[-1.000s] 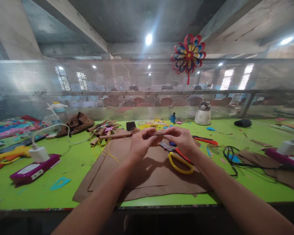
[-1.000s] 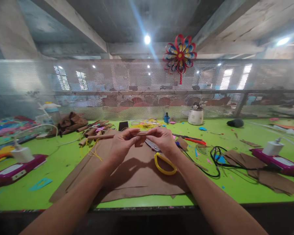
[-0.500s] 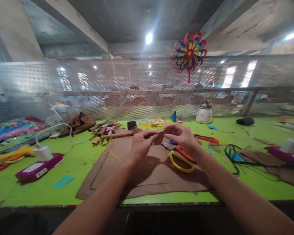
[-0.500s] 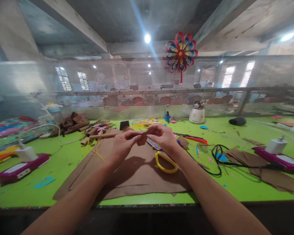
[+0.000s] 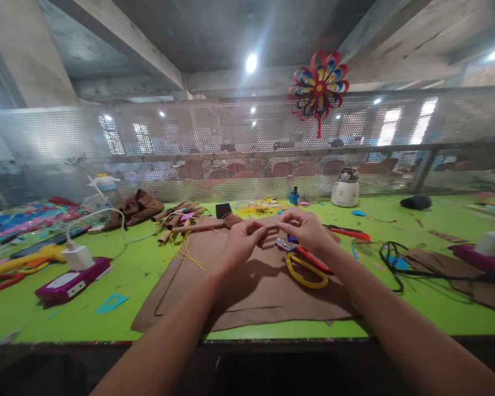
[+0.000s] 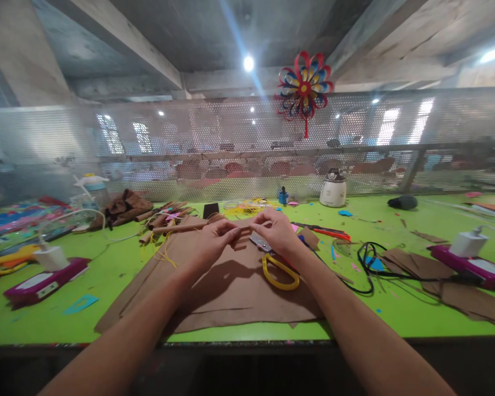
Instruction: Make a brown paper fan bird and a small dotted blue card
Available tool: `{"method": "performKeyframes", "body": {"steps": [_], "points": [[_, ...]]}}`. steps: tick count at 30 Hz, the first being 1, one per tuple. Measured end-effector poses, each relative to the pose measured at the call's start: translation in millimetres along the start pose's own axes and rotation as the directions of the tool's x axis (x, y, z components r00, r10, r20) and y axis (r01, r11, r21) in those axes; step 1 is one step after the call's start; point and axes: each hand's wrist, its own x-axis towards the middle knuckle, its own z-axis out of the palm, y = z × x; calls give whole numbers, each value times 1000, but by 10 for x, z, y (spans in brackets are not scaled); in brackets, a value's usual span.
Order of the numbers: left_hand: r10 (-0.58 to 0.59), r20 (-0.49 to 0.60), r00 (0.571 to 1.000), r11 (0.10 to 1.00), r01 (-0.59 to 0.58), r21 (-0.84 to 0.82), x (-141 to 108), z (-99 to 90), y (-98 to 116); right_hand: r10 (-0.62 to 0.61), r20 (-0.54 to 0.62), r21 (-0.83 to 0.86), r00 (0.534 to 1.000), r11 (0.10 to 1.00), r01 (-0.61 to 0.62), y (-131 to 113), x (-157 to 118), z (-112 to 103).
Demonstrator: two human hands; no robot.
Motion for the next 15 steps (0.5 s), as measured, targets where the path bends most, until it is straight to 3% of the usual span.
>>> {"method": "performKeyframes", "body": {"steps": [5,9,12,15], "points": [[-36,121,992,999,37,-5,-25,-39,53,128,166,135,978,979,-151,5,-15,-7],[-56,206,977,996,40,83,-10,-49,37,77,101,30,992,996,-80,-9,-16,-9],[-26,169,985,988,0,152,17,-48,-1,157,105,146,982,974,-172,-42,-24,9],[11,79,997,981,-26,193,42,-54,-50,358,146,330,922,862,-386,-59,-61,60]]}}
